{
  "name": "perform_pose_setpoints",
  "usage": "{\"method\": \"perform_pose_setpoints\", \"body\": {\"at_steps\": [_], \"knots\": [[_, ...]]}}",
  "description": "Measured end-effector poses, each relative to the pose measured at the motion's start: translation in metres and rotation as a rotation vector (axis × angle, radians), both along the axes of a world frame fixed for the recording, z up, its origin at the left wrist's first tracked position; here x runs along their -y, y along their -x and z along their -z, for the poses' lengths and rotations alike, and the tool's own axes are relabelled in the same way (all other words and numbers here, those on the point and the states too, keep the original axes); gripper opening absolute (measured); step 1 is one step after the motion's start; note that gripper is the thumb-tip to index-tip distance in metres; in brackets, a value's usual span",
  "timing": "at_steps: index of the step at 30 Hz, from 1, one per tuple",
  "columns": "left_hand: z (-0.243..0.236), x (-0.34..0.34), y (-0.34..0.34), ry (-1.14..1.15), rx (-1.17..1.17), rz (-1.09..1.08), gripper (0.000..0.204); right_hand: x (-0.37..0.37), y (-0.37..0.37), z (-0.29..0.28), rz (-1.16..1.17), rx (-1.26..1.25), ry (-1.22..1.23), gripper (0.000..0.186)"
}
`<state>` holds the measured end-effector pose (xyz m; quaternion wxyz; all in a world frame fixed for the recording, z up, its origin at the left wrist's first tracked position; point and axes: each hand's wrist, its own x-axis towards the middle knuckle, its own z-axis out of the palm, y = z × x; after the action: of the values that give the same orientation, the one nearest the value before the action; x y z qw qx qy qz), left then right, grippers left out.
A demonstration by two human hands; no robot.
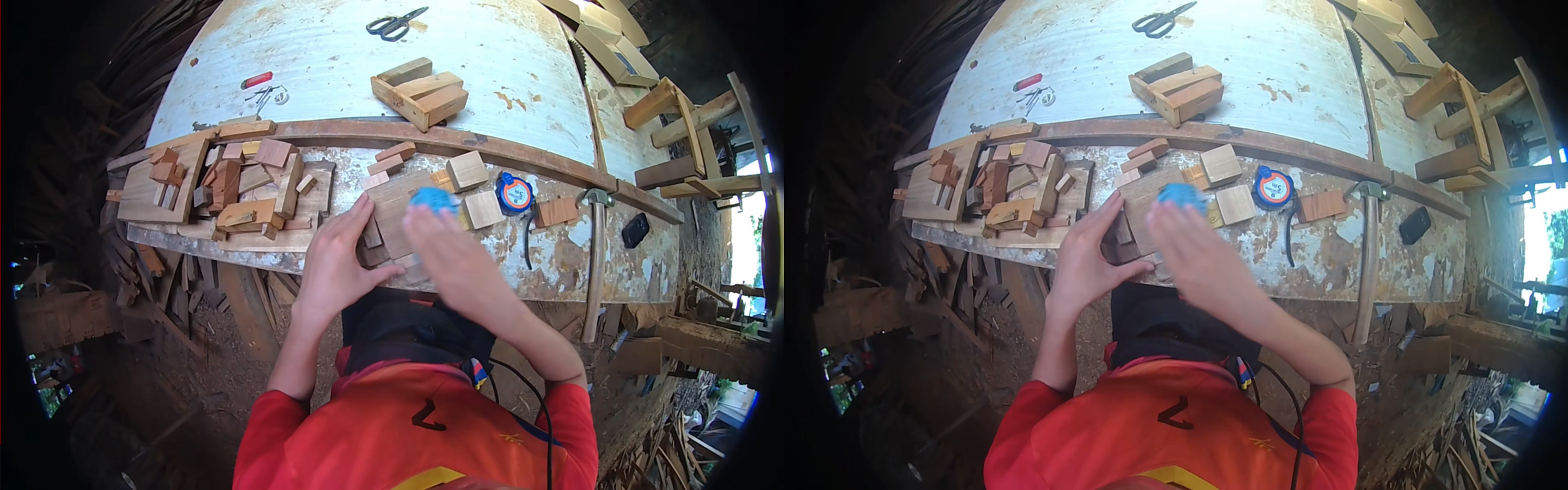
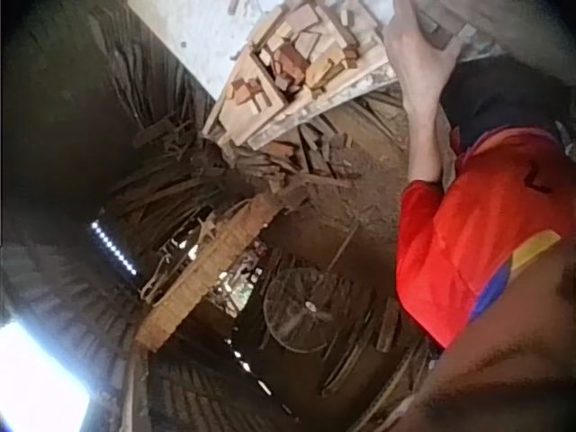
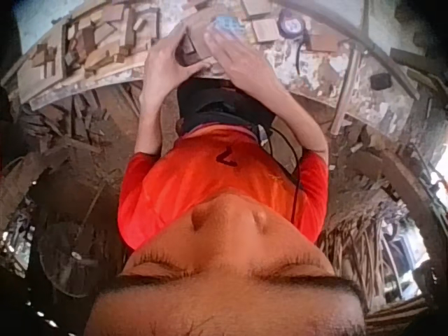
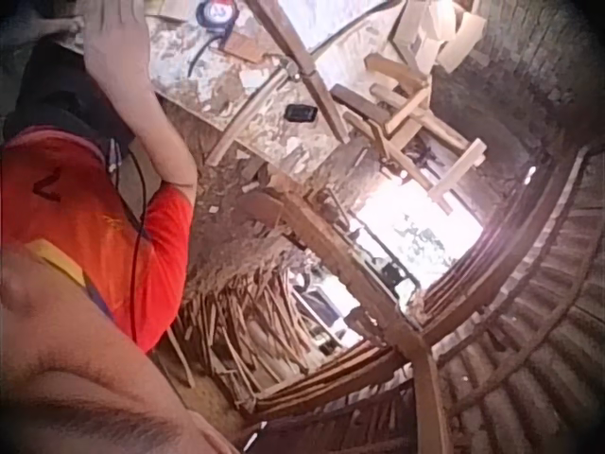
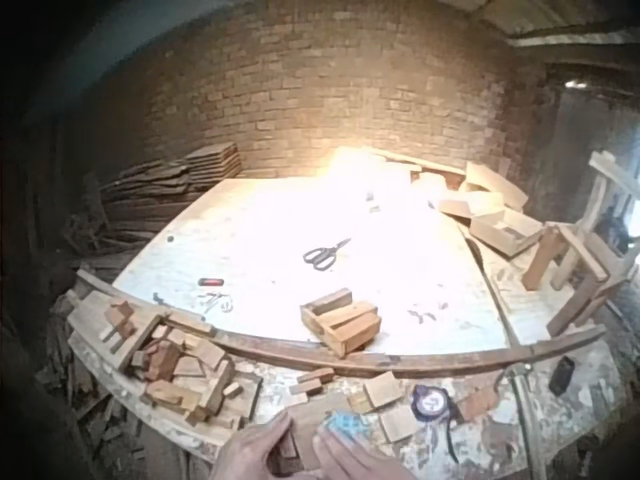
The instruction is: Assembling small wooden blocks into a figure using a hammer and glue/friction.
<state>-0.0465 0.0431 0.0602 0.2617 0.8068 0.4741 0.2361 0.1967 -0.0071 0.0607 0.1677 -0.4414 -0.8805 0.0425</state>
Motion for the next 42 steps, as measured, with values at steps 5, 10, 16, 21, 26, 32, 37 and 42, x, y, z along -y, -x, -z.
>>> {"method": "perform_pose_setpoints", "body": {"at_steps": [5,10,16,21,26,32,37,42], "knots": [[0.005,0.005,0.004,0.119,0.009,-0.058,0.114,-0.028,0.019,0.024,0.0,0.0,0.019,0.069],[0.02,0.002,0.01,0.096,0.072,-0.026,0.112,-0.011,0.043,0.024,-0.037,0.111,0.015,0.062],[0.021,-0.003,0.013,0.006,0.077,0.019,0.111,-0.037,0.026,0.023,0.135,0.009,-0.007,0.063],[0.025,0.003,0.025,0.06,0.232,-0.024,0.112,-0.032,0.018,0.014,0.059,-0.036,0.08,0.059],[0.065,0.018,0.026,0.012,0.379,-0.098,0.093,0.0,0.037,0.018,-0.031,0.013,0.027,0.054],[0.076,0.019,0.014,-0.22,0.302,-0.165,0.076,-0.027,0.025,0.022,0.189,-0.071,0.027,0.052],[0.079,0.017,0.016,-0.272,0.298,-0.167,0.073,-0.043,0.012,0.021,0.077,-0.067,0.058,0.051],[0.076,0.012,0.009,-0.305,0.294,-0.174,0.062,-0.014,0.041,0.024,0.022,-0.013,0.018,0.047]]}}
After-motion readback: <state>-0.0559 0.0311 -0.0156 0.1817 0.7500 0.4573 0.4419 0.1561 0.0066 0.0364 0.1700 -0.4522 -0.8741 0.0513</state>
